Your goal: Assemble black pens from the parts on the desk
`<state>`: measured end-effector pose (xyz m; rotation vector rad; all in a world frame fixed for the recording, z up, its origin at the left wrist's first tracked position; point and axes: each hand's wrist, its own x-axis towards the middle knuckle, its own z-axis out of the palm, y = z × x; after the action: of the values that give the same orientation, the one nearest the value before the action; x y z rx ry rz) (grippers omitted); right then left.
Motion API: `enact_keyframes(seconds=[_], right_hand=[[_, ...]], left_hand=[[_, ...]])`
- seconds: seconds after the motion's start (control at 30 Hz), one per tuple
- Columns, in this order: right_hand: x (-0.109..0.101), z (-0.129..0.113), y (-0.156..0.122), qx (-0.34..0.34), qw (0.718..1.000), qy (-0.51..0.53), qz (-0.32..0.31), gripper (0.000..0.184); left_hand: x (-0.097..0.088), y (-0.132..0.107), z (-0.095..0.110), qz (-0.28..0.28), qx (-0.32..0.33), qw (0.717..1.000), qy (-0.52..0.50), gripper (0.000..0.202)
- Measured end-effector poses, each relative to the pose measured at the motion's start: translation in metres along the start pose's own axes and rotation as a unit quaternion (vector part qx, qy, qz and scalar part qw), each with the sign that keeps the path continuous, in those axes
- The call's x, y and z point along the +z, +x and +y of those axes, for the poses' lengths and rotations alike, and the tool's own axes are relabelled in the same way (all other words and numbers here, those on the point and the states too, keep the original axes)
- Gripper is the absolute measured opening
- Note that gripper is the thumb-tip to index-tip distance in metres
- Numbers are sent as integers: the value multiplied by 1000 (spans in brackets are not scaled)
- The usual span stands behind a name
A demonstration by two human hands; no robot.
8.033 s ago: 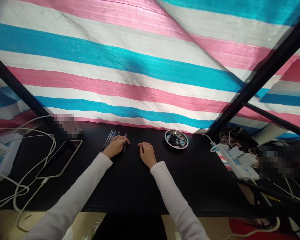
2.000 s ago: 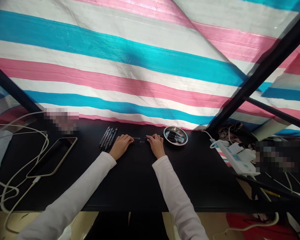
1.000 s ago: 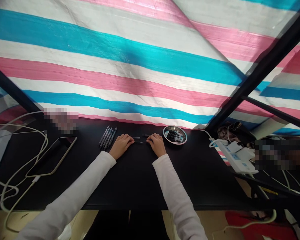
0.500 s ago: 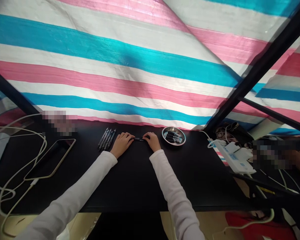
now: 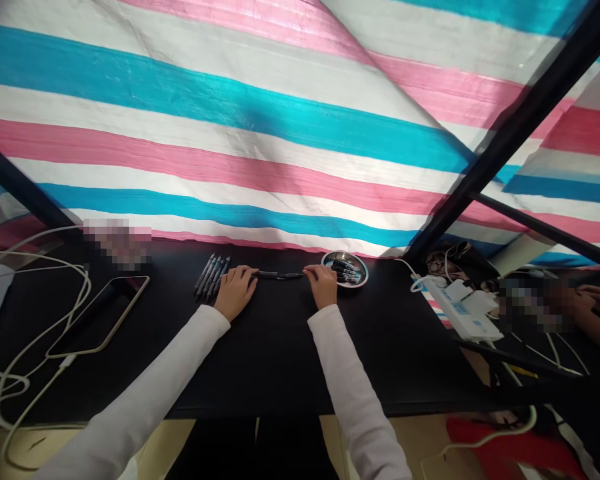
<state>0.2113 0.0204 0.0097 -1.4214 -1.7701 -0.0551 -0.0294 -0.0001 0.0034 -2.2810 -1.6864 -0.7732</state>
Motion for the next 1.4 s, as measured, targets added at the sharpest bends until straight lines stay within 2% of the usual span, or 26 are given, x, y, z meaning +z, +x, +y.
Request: enact_keyframes(seconds=[0.1,0.2,0.33,0.43,0.6,0.9,1.07,1.23,1.33,1.4], right_hand=[[-21,21,-5,29,995,-84,44,30],[-33,43,-7,92,985,-142,39,28],[-38,63,5,167,967,-156,-111,22],[-40,72,23,174,955,-116,-211,21],[-42,82,44,147,955,-83,-243,21],[-50,90,32,104,976,-110,-158,19],[-51,84,26,109,985,-126,-39,28],[-42,61,18,59,995,-85,-3,32],[-30,35,10,22,998,-66,8,31],[-20,13,2,-15,999,-43,-6,29]], left_hand=[[-6,-9,-5,19,-73,997,35,26],[-7,-12,-12,34,-129,989,60,25],[-5,-15,-19,47,-171,979,97,24],[-3,-17,-21,46,-180,976,115,23],[-3,-18,-21,47,-172,976,124,21],[-5,-17,-21,26,-169,975,144,23],[-9,-14,-29,14,-171,975,143,26],[-11,-7,-41,10,-165,978,129,25],[-11,-5,-45,6,-163,979,125,24],[-12,-4,-45,1,-164,979,124,22]])
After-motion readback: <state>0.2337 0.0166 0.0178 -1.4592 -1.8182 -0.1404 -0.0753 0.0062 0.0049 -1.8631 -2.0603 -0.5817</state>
